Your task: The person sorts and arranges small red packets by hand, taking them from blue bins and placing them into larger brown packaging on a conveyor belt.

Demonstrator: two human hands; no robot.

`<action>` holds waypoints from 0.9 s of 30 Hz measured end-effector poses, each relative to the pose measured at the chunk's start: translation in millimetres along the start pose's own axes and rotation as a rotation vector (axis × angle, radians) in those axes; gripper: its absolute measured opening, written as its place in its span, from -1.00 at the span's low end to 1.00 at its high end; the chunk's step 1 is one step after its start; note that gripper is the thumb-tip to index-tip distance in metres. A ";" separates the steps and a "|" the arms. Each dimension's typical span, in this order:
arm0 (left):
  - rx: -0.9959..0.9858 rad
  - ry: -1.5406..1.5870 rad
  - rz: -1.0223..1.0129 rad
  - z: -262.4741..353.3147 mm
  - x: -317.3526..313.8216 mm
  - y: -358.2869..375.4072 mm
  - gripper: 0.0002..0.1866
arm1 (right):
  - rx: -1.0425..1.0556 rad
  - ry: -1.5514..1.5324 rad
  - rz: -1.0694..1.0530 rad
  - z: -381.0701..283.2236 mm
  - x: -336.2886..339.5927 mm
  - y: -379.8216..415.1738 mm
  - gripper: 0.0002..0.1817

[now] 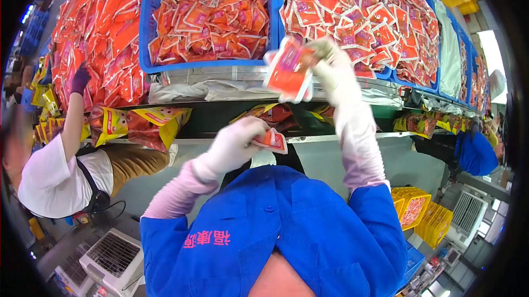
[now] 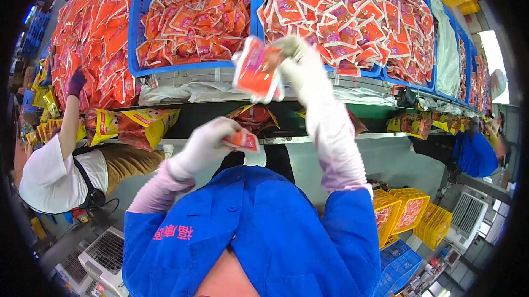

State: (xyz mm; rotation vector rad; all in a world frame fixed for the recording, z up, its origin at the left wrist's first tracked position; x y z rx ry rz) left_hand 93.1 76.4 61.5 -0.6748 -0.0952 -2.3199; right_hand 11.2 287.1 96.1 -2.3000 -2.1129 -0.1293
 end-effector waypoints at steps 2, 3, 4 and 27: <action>0.091 -0.339 -0.029 -21.8 -25.0 6.8 -0.68 | -0.065 -0.169 -0.132 39.9 -42.2 19.4 -0.76; 0.134 -0.511 -0.054 -31.0 -26.0 9.3 -0.62 | -0.083 -0.225 -0.175 53.1 -63.5 28.2 -0.74; 0.124 -0.606 -0.091 -37.4 -23.1 16.6 -0.48 | -0.123 -0.177 -0.199 61.6 -79.9 35.2 -0.76; 0.264 -0.514 0.336 -106.2 130.7 -82.8 -0.69 | -0.154 0.236 -0.215 10.8 -39.0 31.7 -0.68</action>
Point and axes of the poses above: each hand's wrist, its own y-axis away from the middle knuckle, its own x-axis out of the back of the hand, z = x × y, the point moved 10 cm from there along -y, towards the middle knuckle, and after that the axes turned 3 degrees about y, right-handed, at the moved point
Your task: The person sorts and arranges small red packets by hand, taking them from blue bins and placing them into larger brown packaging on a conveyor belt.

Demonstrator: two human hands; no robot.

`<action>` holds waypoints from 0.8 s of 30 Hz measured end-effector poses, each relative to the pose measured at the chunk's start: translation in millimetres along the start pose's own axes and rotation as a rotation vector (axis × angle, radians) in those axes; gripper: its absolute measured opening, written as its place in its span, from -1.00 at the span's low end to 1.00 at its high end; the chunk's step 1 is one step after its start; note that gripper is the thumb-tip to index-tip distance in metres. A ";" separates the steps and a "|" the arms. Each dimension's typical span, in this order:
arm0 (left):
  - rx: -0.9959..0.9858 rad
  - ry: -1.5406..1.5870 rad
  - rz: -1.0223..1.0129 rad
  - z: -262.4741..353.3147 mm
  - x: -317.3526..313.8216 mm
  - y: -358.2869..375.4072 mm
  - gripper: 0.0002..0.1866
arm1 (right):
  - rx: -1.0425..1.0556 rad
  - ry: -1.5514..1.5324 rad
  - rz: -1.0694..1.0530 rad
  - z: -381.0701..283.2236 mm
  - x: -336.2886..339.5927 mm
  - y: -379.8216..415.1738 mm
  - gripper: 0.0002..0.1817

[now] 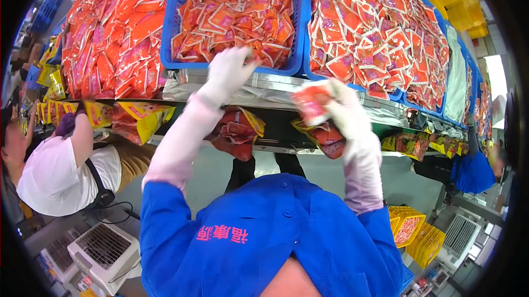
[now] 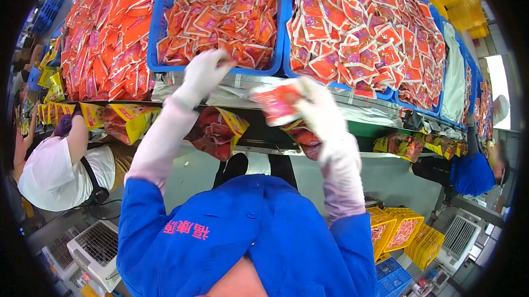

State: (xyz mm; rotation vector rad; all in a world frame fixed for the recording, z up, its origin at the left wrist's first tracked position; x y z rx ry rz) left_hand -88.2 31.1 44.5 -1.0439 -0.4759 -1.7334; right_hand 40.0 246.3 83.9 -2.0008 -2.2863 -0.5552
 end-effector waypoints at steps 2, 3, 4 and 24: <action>0.323 -0.107 -0.380 -30.8 -67.6 -50.6 -0.65 | -0.153 -0.181 0.166 22.0 41.8 25.1 -0.70; 0.330 -0.173 -0.435 -39.1 -90.7 -63.6 -0.65 | -0.217 -0.278 0.261 32.9 62.5 39.0 -0.70; 0.330 -0.240 -0.496 -47.1 -117.5 -71.5 -0.65 | -0.237 -0.386 0.349 44.5 77.3 53.8 -0.70; -0.420 -0.338 -0.292 110.2 -87.1 113.2 -0.89 | 0.350 0.165 0.175 -7.5 -23.2 62.9 -0.66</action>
Point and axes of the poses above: each hand's wrist, its own y-axis away from the middle knuckle, its own x-axis out of the back of the hand, z = x × y, the point moved 10 cm from there along -y, towards the middle knuckle, and after that the axes turned 3 degrees about y, right-handed, at the moved point
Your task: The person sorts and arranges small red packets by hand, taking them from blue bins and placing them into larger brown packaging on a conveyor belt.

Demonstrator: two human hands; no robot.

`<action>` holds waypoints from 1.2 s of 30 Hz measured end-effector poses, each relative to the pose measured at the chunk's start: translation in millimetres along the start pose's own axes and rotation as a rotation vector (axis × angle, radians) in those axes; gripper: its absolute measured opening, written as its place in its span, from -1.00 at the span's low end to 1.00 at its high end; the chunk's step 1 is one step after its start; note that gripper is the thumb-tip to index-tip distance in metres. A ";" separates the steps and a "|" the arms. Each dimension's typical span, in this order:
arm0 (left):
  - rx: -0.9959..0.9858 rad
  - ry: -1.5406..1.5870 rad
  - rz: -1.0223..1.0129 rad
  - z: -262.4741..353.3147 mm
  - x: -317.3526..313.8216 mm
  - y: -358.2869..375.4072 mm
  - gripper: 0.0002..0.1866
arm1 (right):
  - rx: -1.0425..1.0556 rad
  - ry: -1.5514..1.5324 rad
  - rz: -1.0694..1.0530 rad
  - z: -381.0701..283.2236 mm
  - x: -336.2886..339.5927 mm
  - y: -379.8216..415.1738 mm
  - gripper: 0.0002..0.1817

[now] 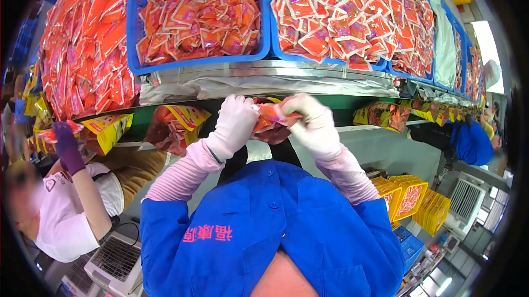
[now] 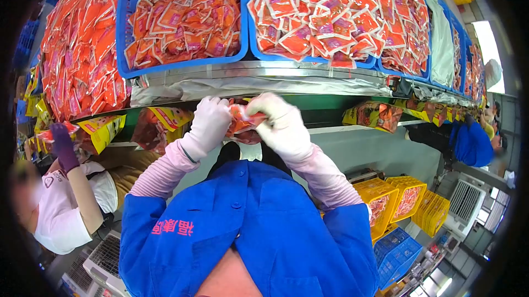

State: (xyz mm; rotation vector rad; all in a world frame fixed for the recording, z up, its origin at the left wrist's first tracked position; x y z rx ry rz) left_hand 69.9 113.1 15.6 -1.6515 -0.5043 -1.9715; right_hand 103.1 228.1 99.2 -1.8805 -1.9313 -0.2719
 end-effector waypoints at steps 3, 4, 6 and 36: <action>0.016 -0.015 0.027 -15.7 -3.5 10.2 -0.89 | 0.194 0.515 -0.424 14.9 -72.1 7.4 -0.86; 0.017 -0.035 0.041 -18.6 -0.6 12.4 -0.90 | 0.174 0.696 -0.596 31.9 -96.1 14.1 -0.85; 0.010 -0.026 0.066 -15.8 8.3 16.5 -0.89 | -0.159 0.709 -0.684 98.2 -136.4 5.5 -0.76; 0.465 1.275 0.483 -47.3 78.5 -9.3 -0.32 | 0.311 1.079 0.299 99.8 104.2 -147.1 -0.79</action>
Point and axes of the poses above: each hand's wrist, its own y-axis away from the middle knuckle, its own x-axis out of the back of the hand, z = x × y, the point moved 10 cm from there along -y, towards the middle knuckle, and after that the axes turned 3 degrees about y, right-handed, at the moved point
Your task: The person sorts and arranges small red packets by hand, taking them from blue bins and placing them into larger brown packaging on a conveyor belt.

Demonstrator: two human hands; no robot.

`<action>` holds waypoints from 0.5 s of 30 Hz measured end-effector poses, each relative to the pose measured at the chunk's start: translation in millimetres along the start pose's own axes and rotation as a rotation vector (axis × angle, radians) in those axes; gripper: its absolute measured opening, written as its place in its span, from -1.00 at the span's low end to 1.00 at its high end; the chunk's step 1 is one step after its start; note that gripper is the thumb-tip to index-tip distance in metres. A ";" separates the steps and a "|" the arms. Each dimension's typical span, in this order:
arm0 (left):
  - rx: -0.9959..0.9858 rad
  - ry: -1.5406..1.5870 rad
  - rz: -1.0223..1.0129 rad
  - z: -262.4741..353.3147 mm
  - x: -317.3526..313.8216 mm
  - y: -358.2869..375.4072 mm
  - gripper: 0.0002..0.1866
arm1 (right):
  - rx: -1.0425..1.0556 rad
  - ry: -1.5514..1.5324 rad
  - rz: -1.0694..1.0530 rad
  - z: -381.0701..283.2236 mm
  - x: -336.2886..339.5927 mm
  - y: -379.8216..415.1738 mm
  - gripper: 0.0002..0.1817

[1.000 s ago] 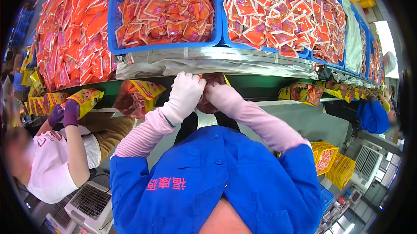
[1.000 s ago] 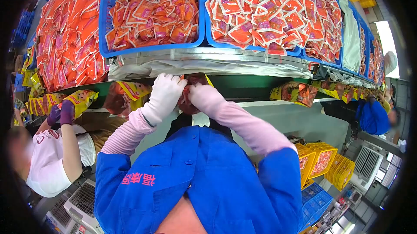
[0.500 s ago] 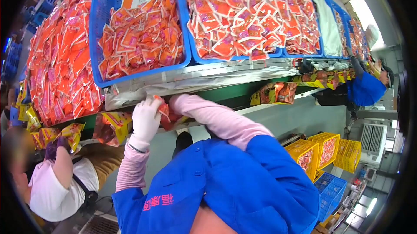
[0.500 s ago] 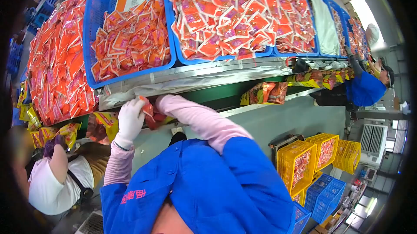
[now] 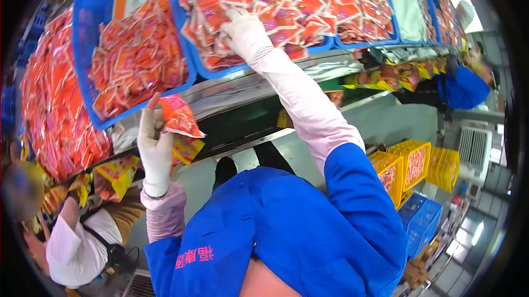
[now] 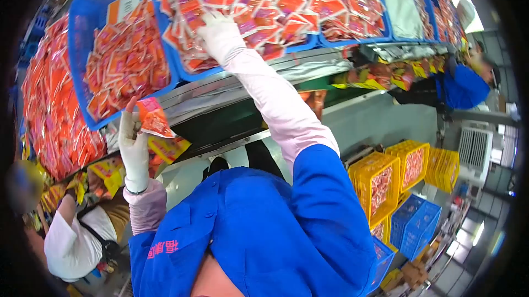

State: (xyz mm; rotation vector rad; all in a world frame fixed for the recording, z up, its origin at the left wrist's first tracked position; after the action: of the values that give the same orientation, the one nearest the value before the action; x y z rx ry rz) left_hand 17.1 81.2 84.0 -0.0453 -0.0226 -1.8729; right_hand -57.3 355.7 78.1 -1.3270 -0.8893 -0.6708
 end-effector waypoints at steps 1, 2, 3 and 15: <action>0.033 0.106 -0.069 2.4 -34.1 -1.6 -0.36 | -0.172 -0.332 -0.008 27.0 15.7 0.0 -0.79; 0.074 0.209 -0.133 3.0 -64.3 0.3 -0.40 | -0.346 -0.672 -0.015 49.3 26.5 4.6 -0.78; -0.034 0.089 -0.257 7.6 -93.1 2.2 -0.44 | -0.506 -0.759 0.018 69.2 52.5 17.3 -0.78; -0.647 -0.944 -0.959 -45.5 -269.7 56.9 -0.43 | -1.033 -1.065 -0.214 70.3 114.7 237.2 -0.70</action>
State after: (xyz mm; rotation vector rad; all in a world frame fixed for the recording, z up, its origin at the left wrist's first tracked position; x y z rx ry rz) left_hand 150.7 319.8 26.6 -1.5922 -0.0988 -2.5335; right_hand 189.8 467.9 52.1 -2.6569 -1.6465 -0.5727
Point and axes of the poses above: each hand's wrist, its own y-axis away from the middle knuckle, its own x-axis out of the back of the hand, z = x × y, the point moved 10 cm from there along -y, towards the middle knuckle, and after that the axes turned 3 degrees about y, right-handed, at the moved point
